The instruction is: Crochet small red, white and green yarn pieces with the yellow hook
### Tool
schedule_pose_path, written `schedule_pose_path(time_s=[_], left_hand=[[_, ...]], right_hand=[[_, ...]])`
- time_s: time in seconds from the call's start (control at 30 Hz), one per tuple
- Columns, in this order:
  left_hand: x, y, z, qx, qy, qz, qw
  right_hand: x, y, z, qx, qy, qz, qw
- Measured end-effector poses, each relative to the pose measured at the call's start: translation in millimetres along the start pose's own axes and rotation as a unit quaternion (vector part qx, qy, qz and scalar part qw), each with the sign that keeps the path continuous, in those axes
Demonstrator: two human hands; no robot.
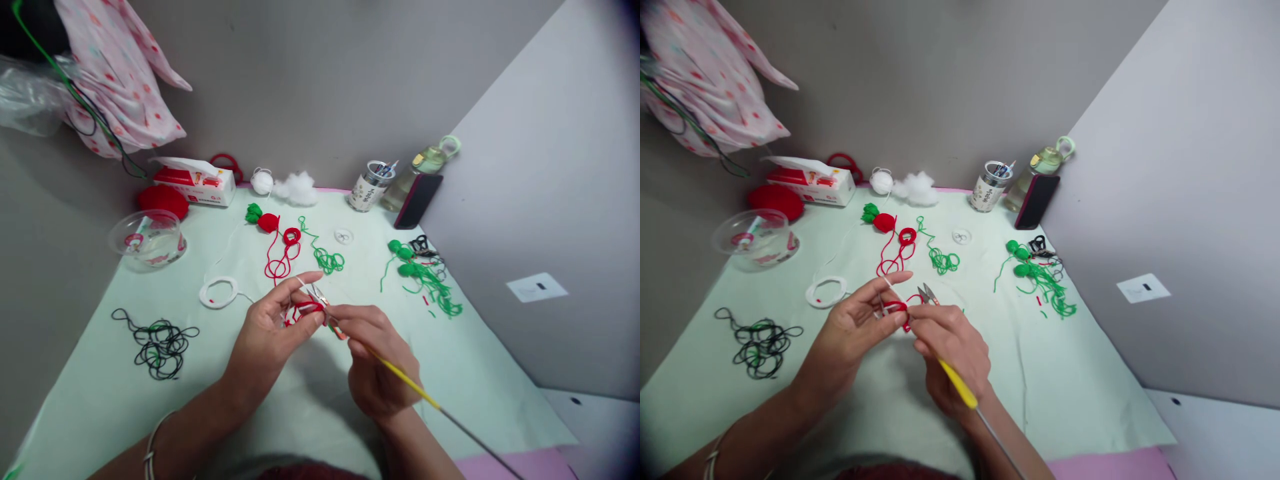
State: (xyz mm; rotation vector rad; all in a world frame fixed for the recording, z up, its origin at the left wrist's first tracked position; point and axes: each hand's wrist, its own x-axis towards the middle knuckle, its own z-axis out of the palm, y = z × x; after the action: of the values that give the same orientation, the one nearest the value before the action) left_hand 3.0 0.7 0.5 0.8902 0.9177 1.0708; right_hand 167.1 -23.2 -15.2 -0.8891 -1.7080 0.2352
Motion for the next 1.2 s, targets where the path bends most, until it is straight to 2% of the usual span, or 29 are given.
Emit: schedule_pose_path(time_s=[0.17,0.37,0.6,0.8,0.93,1.2], left_hand=[[-1,1,3.2,-0.019,0.000,-0.010,1.000],[-3,-3,4.5,-0.084,-0.020,-0.039,0.995],[-1,-1,1.1,-0.075,-0.005,-0.017,0.997],[-1,-2,0.2,-0.054,0.023,0.019,0.998],[-3,-2,1.9,-0.087,0.036,0.040,0.995],[-5,0,2.8,-0.112,0.027,0.036,0.993]], right_hand=[[-2,1,2,0.036,0.020,0.023,0.999],[-13,0,4,-0.134,-0.011,-0.030,0.990],[-8,1,4,-0.071,0.018,-0.034,0.997],[-8,0,2,-0.084,-0.008,-0.038,0.996],[-9,1,2,-0.095,-0.001,-0.034,0.995],[-14,1,-1,-0.096,-0.031,-0.046,0.994]])
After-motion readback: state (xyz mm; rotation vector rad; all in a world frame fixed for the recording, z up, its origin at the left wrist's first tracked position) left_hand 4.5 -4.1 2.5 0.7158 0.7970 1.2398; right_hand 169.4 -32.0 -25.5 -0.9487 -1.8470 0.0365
